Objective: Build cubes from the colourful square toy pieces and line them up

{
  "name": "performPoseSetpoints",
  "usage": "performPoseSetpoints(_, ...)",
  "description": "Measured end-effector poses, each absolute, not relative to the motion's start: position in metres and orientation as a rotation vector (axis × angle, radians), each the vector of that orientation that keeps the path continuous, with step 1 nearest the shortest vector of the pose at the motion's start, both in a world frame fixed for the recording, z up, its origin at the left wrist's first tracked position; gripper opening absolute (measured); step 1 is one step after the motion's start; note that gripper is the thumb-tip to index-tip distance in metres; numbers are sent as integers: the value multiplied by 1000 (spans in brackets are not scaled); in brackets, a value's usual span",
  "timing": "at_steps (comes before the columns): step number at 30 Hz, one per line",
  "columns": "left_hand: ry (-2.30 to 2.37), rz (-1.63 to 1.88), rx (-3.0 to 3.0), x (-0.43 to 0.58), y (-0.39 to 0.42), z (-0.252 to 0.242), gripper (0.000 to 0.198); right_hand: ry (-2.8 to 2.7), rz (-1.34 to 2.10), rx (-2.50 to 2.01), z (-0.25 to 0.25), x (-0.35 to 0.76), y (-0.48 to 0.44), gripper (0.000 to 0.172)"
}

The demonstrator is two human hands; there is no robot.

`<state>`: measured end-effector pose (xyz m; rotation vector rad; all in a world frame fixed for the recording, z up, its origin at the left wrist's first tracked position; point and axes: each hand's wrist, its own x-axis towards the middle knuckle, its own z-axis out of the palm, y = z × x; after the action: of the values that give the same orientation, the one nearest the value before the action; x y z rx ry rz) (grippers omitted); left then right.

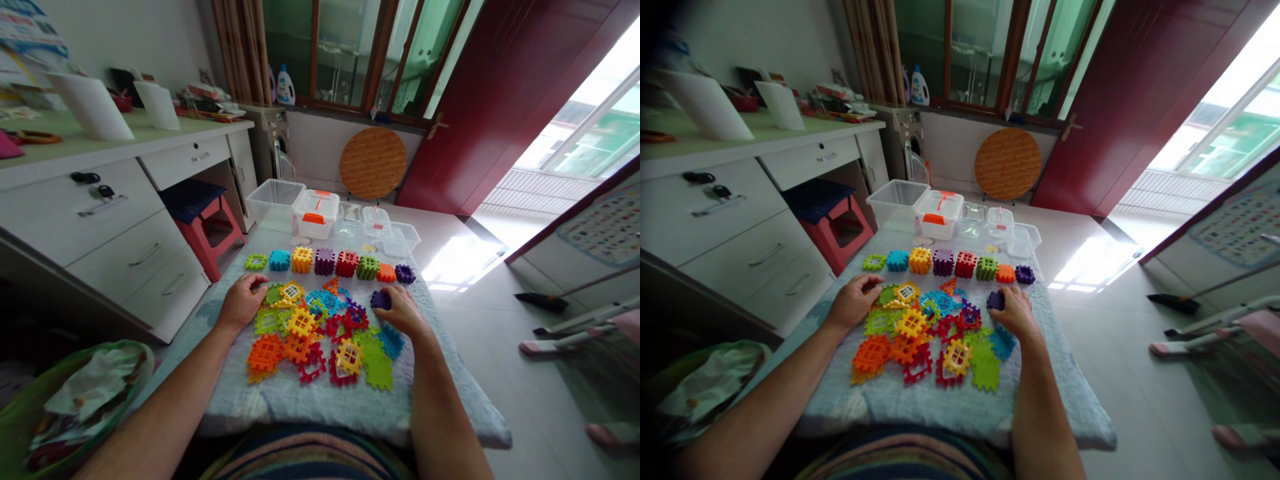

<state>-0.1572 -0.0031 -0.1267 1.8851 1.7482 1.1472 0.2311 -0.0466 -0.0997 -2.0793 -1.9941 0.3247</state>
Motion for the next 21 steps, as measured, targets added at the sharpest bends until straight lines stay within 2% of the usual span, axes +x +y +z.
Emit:
performPoseSetpoints(14, 1750, 1116, 1911, -161, -1, -129, 25, -2104, 208, -2197, -87, 219, -40, 41)
performPoseSetpoints(18, 1752, 1107, 1929, -161, 0, -130, 25, -2066, 174, -2139, -72, 240, -38, 39)
performPoseSetpoints(21, 1751, 1107, 1924, -161, 1, -130, 24, -2008, 147, -2088, -56, 272, -25, 44)
